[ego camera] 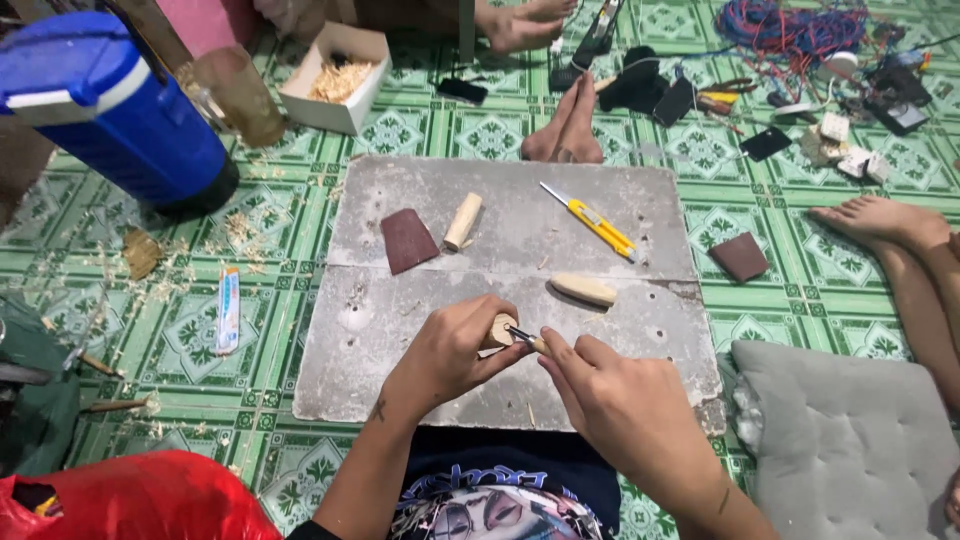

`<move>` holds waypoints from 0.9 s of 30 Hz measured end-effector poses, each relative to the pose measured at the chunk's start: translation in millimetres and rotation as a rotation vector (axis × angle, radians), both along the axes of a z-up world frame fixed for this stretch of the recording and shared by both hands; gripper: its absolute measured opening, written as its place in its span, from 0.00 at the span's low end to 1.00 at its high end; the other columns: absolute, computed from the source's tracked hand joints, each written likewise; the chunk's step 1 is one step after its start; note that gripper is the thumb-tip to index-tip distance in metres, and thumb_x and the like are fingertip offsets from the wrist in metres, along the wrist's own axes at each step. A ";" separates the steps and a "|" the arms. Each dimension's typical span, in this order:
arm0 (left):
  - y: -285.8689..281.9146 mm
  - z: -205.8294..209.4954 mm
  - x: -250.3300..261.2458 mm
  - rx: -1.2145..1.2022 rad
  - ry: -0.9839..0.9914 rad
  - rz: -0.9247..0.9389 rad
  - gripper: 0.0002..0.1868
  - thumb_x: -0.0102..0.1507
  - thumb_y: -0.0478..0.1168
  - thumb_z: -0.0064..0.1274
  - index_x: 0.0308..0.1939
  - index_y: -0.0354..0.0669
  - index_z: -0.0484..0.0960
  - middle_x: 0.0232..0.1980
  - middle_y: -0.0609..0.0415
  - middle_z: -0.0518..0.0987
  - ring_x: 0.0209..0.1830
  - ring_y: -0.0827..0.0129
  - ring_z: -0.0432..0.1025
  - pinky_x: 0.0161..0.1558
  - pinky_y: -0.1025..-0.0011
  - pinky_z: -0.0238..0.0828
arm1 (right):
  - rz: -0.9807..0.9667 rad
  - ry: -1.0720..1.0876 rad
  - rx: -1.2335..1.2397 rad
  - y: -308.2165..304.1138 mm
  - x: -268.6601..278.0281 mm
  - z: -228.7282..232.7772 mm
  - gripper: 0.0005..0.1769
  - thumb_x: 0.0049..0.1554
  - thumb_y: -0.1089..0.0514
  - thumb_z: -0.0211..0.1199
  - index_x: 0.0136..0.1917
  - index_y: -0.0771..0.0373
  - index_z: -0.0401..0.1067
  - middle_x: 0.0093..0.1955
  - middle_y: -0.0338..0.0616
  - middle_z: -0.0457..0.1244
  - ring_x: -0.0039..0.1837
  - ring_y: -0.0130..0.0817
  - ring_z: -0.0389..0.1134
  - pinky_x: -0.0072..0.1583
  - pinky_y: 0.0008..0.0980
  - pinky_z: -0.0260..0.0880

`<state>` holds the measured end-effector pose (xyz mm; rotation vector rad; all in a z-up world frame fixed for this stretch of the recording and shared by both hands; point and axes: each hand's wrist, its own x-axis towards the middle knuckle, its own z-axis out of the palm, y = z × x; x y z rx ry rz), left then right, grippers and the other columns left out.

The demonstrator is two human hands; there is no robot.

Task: Refining and fitting small wooden components by carving and scraping with a utility knife and a screwdriver.

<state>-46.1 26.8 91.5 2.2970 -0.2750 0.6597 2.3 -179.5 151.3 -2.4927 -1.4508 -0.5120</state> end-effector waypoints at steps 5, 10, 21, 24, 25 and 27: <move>5.8 -5.3 1.5 0.064 -0.053 0.017 0.19 0.56 0.47 0.67 0.39 0.40 0.76 0.25 0.57 0.77 0.19 0.69 0.69 0.23 0.70 0.64 | 0.032 -0.055 0.044 4.8 -0.7 -7.8 0.20 0.56 0.54 0.67 0.61 0.61 0.75 0.33 0.37 0.61 0.19 0.29 0.56 0.22 0.33 0.55; 6.8 -13.2 3.9 0.027 -0.041 0.015 0.19 0.56 0.45 0.67 0.40 0.39 0.76 0.22 0.57 0.76 0.17 0.68 0.69 0.22 0.69 0.63 | 0.081 -0.005 0.078 7.6 6.5 -20.3 0.19 0.56 0.56 0.67 0.60 0.63 0.76 0.32 0.38 0.62 0.20 0.30 0.56 0.23 0.32 0.58; 1.6 -19.4 1.8 -0.098 0.025 -0.007 0.16 0.56 0.41 0.66 0.40 0.39 0.76 0.19 0.57 0.76 0.15 0.70 0.68 0.20 0.71 0.62 | 0.060 0.110 0.187 6.7 3.1 -36.9 0.17 0.56 0.60 0.67 0.59 0.62 0.77 0.31 0.37 0.63 0.21 0.27 0.55 0.23 0.33 0.56; 1.4 -21.0 1.6 -0.139 0.047 -0.016 0.17 0.56 0.40 0.66 0.40 0.38 0.75 0.20 0.55 0.78 0.15 0.71 0.72 0.19 0.72 0.64 | 0.051 0.098 0.208 6.8 1.8 -40.3 0.17 0.55 0.61 0.68 0.59 0.61 0.77 0.31 0.37 0.62 0.21 0.26 0.55 0.23 0.32 0.55; 1.6 -22.1 1.4 -0.133 0.046 -0.022 0.17 0.55 0.40 0.67 0.40 0.38 0.75 0.20 0.56 0.78 0.15 0.71 0.71 0.19 0.72 0.63 | 0.045 0.095 0.195 6.2 1.4 -40.8 0.17 0.56 0.60 0.68 0.59 0.61 0.77 0.31 0.36 0.62 0.21 0.27 0.54 0.23 0.32 0.56; 2.6 -20.8 1.5 -0.124 0.041 -0.026 0.17 0.55 0.40 0.67 0.40 0.38 0.76 0.20 0.56 0.78 0.15 0.71 0.70 0.18 0.72 0.63 | 0.040 0.089 0.186 5.3 1.7 -37.4 0.17 0.56 0.59 0.67 0.59 0.60 0.77 0.31 0.36 0.62 0.21 0.28 0.54 0.23 0.33 0.56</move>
